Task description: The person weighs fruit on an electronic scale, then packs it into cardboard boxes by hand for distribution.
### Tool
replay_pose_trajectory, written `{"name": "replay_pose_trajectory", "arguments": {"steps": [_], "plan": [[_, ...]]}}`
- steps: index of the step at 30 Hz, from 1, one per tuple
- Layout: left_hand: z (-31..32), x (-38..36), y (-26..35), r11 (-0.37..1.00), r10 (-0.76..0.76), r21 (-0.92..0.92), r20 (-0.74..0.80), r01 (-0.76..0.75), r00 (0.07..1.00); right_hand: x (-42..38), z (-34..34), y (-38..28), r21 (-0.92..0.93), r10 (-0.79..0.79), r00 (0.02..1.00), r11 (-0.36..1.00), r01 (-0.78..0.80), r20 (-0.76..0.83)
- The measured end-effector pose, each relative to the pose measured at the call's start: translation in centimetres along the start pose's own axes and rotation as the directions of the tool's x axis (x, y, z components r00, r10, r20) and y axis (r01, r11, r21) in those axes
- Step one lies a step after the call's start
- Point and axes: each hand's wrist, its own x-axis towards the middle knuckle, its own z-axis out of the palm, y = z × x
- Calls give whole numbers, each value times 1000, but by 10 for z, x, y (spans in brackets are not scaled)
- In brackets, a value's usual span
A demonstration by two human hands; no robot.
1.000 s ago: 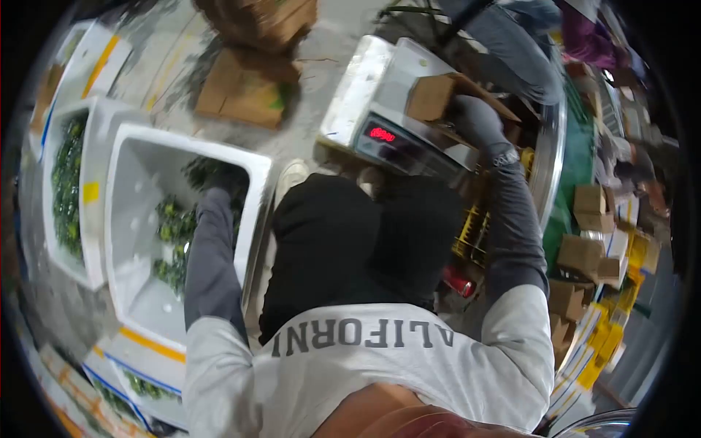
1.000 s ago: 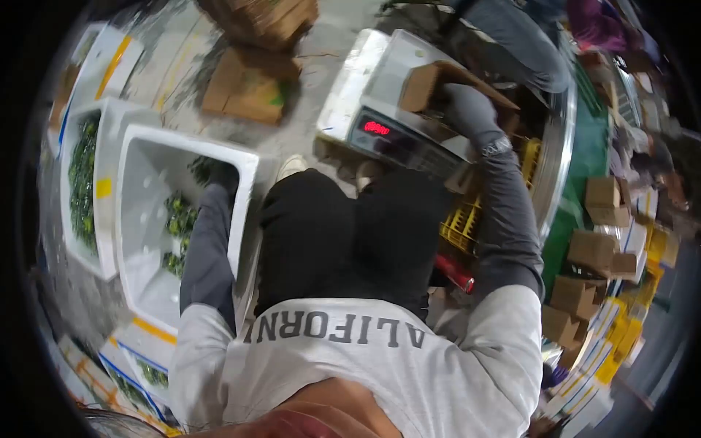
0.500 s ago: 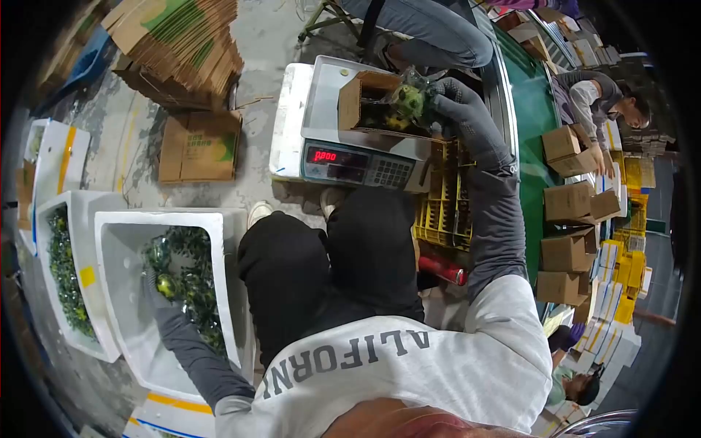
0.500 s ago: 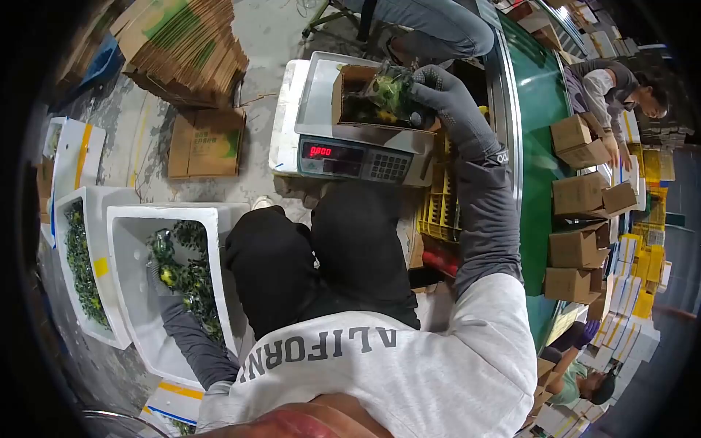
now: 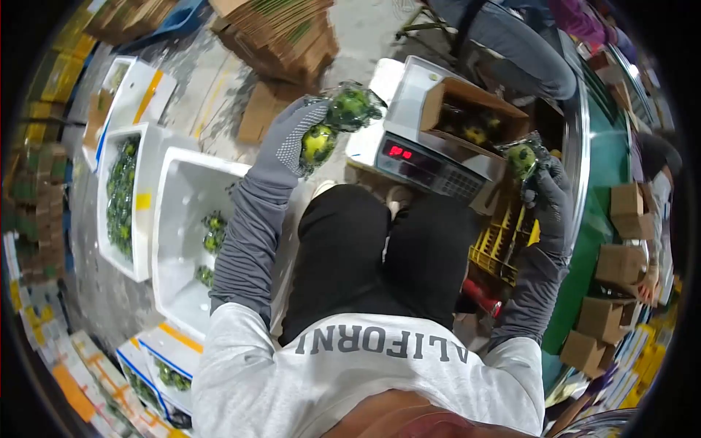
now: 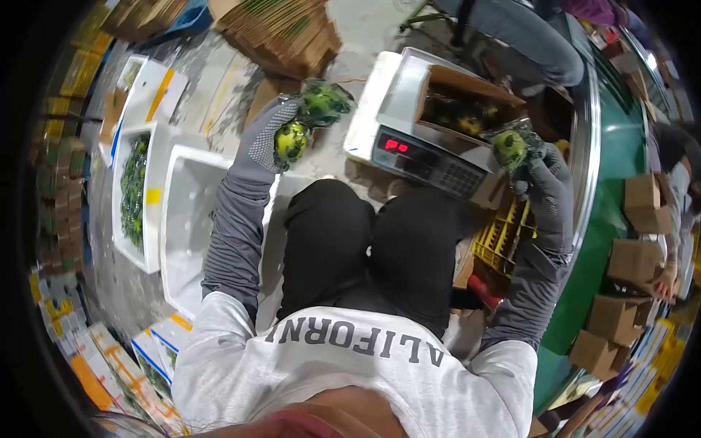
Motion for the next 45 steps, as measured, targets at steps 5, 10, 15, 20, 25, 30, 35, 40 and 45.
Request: {"name": "replay_pose_trajectory", "arguments": {"steps": [5,10,15,20,25,30,35,40,45], "plan": [[65,59,36,862,-41,-483,230,151,972,-18,-23,4,132,39,994,991,-25,-102],[128,105,47,653,-226,-651,322,388,920,-29,-40,8,194,22,985,981,12,-168],[181,129,49,615,-202,-738,192,277,960,-30,-48,14,202,47,981,979,-8,-189],[186,136,13,558,-114,-827,4,67,993,-27,-54,21,231,47,984,973,-7,-170],[99,113,-5,504,-244,-853,11,137,970,-25,-60,33,252,82,976,967,-30,-200],[43,53,4,242,-558,-966,-58,95,828,-17,-45,31,292,141,972,953,-81,-190],[22,14,-5,223,-694,-973,-116,59,711,-8,-32,30,269,88,990,962,-56,-111],[0,-6,-32,-121,-530,-991,109,52,841,-4,-17,24,281,72,993,959,-43,-94],[0,-2,-18,-225,-423,-957,263,181,867,1,-2,18,281,20,997,960,3,-78]]}}
